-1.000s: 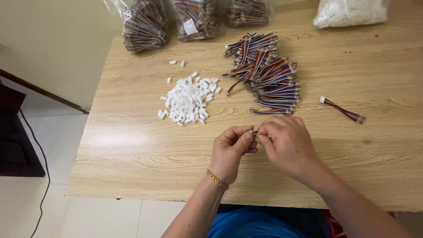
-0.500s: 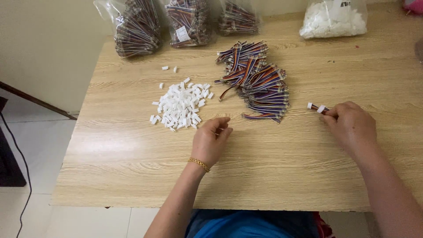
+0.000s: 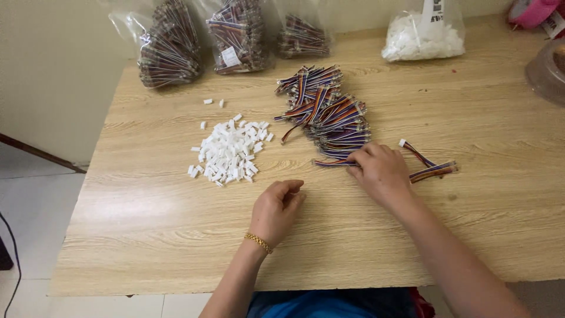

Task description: Assembling wire harnesses by attaching plastic connectors to ribbon cables

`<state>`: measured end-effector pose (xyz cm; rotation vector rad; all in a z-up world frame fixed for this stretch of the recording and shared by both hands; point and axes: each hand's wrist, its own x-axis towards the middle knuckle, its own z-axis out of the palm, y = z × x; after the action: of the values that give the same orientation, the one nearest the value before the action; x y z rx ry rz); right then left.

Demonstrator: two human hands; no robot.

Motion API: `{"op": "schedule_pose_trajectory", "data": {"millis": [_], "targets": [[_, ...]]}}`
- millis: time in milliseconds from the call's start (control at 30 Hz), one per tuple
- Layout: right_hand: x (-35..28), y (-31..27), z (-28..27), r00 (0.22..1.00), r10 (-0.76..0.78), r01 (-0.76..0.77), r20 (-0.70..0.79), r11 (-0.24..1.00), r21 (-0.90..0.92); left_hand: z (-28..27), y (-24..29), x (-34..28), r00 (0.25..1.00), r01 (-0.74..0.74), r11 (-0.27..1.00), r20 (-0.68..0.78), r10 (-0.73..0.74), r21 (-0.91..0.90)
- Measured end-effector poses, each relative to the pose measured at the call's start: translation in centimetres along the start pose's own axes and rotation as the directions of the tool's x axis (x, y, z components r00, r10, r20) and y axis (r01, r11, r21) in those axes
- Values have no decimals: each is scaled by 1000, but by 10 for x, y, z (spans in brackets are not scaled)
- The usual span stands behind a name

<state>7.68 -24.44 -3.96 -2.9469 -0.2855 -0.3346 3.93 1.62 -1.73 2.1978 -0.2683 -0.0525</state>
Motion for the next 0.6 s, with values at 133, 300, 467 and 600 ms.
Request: {"op": "schedule_pose_trajectory", "data": {"millis": [133, 300, 467, 600], "targets": [[2, 2, -10, 997, 55, -58, 49, 995, 76, 2, -6, -1, 1000, -5, 1000, -7, 4, -23], [26, 17, -22, 979, 196, -177, -58, 955, 238, 13, -13, 6, 998, -64, 998, -12, 64, -25], [69, 31, -11, 954, 274, -230, -119, 929, 289, 16, -2, 4, 1000, -12, 1000, -7, 12, -6], [97, 25, -1, 928, 273, -206, -255, 943, 260, 18, -5, 5, 1000, -3, 1000, 9, 3, 8]]}}
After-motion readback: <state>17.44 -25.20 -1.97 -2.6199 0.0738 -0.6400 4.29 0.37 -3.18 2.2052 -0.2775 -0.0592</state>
